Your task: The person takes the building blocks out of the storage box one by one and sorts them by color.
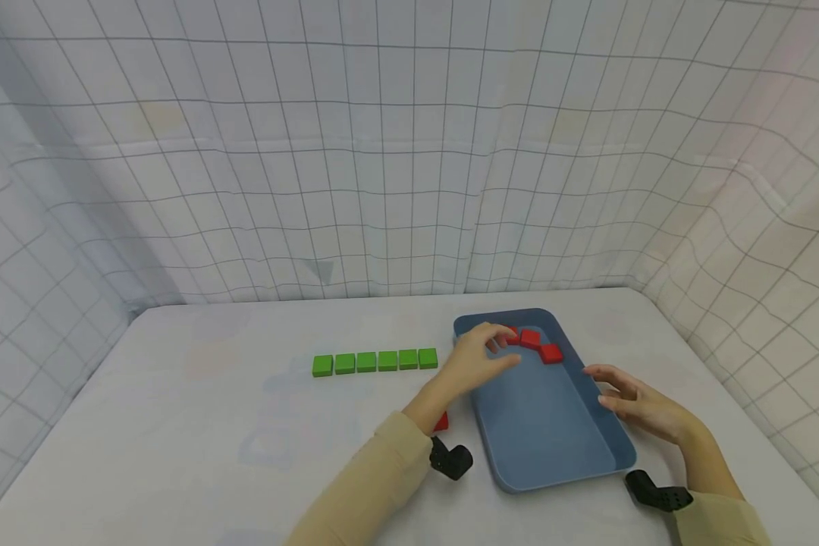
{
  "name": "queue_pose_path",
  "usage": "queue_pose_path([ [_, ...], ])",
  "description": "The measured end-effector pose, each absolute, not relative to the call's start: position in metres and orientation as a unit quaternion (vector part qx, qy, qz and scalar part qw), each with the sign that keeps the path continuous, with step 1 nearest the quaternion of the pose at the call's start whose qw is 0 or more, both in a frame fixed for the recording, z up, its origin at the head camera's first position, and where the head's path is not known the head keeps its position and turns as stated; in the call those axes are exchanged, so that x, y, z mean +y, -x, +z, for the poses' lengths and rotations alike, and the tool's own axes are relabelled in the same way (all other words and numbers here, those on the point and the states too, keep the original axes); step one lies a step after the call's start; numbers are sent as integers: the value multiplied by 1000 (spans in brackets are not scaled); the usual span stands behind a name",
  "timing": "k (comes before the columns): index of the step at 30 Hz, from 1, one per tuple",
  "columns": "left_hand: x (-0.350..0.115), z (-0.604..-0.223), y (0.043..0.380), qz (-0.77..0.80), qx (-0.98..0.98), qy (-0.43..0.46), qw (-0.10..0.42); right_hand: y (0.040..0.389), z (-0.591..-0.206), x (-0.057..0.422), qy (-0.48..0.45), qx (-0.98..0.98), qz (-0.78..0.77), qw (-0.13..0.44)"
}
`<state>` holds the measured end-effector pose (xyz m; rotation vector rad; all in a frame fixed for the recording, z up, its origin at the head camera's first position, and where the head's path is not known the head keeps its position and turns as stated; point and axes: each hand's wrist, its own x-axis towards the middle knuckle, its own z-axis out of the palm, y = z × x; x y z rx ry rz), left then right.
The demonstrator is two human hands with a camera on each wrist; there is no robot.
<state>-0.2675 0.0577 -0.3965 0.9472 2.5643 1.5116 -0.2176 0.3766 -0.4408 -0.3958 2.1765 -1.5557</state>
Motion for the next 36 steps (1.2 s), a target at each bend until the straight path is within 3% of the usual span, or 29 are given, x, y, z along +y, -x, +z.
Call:
queue_pose_path([
  [21,117,-412,293,466,845,-257,61,219,-440,377,136,787,-559,224],
  [36,142,-438,288,465,851,-236,53,218,-440,377,133,781,-566,228],
])
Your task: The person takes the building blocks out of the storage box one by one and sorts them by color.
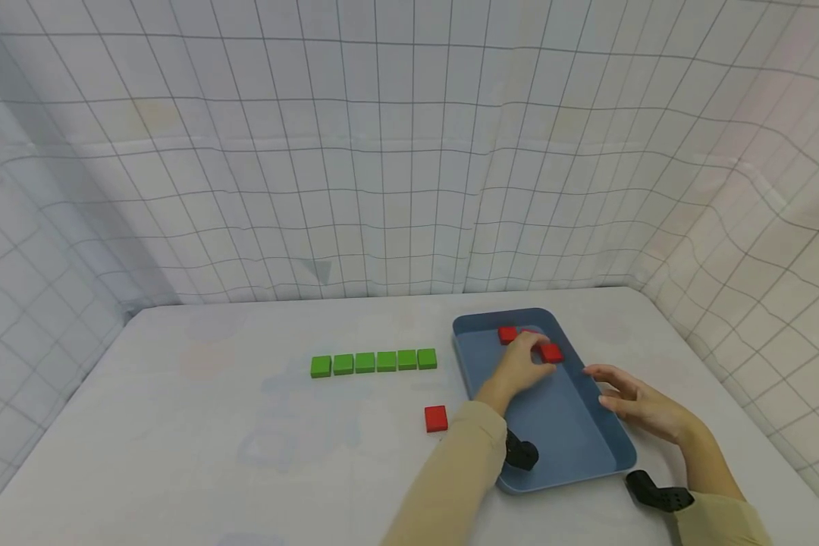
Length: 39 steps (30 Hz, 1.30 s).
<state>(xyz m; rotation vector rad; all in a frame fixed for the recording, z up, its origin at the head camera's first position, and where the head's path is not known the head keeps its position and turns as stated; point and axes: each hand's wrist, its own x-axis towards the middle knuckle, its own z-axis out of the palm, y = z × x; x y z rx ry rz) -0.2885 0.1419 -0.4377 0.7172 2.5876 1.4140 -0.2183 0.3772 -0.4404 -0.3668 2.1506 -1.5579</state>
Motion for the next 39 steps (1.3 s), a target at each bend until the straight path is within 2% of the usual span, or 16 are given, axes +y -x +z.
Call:
queue_pose_path([
  [15,142,-447,292,439,857,-259,77,219,-440,376,137,780,-568,224],
  [24,141,-444,289,335,894,-289,72,219,-441,377,134,780,-569,224],
  [39,143,-445,286,331,895,-291,69,219,-440,376,129,790,-557,221],
])
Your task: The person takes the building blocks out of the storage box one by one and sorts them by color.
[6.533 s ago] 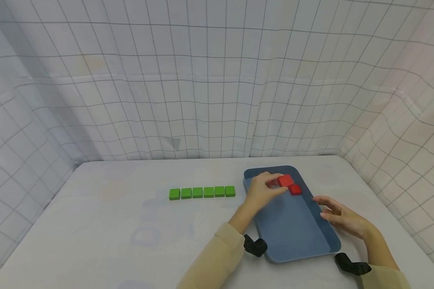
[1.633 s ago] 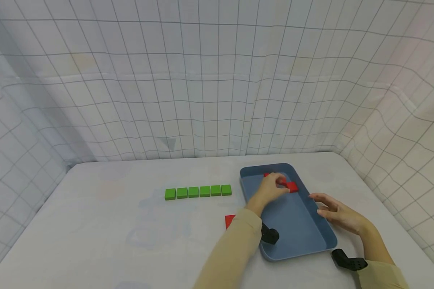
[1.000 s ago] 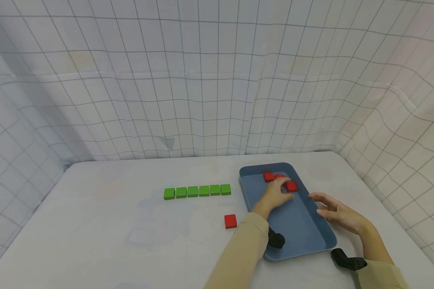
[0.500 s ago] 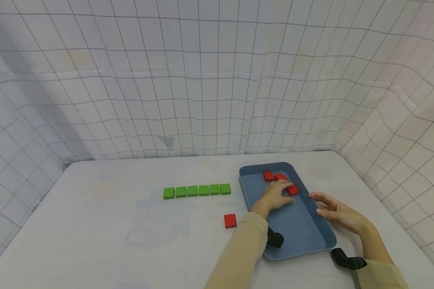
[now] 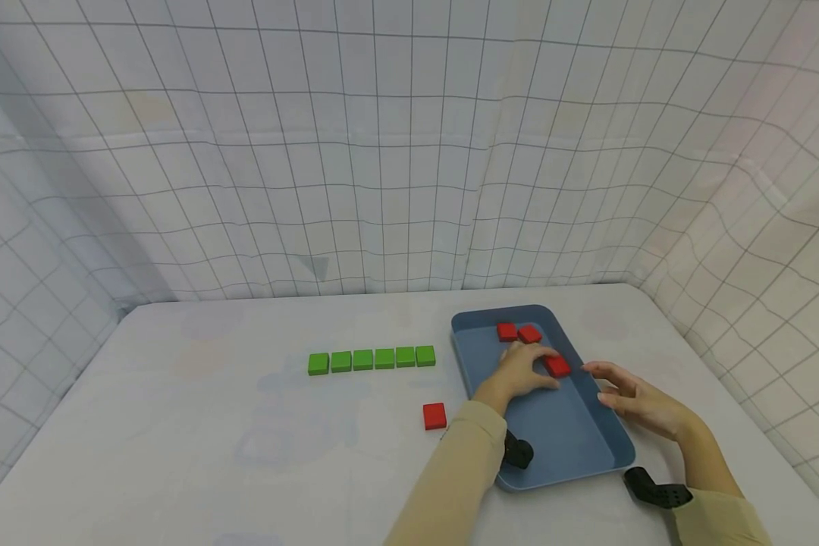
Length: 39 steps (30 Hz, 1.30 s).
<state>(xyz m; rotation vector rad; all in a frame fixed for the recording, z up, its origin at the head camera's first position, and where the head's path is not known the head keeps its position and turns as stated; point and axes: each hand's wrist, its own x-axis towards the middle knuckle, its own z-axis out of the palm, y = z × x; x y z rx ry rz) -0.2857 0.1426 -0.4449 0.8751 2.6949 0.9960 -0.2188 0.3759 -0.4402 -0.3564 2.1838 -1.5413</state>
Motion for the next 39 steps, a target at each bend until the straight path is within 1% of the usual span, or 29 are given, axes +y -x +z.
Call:
queue_pose_path([
  [9,144,-443,283,284,900,-325,63,218,-437,374,124,795,-548,228],
  [16,144,-444,283,291,896,-334,27,217,-436,373,140,786,-560,221],
  [31,143,-444,282,278,903,-324,48,218,-439,375,126,793,-554,218],
  [39,142,-444,280,321,892,-313,62,218,-440,377,132,796,-551,214],
])
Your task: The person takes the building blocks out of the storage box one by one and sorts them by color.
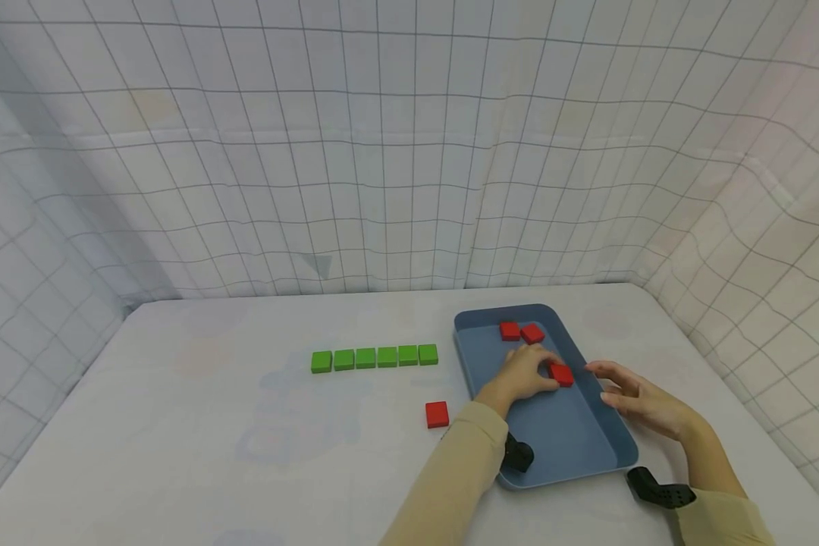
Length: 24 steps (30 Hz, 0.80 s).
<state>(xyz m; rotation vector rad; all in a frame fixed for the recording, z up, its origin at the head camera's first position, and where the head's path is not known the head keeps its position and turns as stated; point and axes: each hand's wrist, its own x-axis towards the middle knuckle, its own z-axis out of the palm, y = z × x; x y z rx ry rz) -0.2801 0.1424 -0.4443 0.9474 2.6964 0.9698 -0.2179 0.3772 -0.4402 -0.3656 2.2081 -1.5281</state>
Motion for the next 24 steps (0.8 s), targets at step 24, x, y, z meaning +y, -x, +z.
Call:
queue_pose_path([
  [24,133,-420,267,463,831,-295,94,218,-438,375,127,809,-529,222],
])
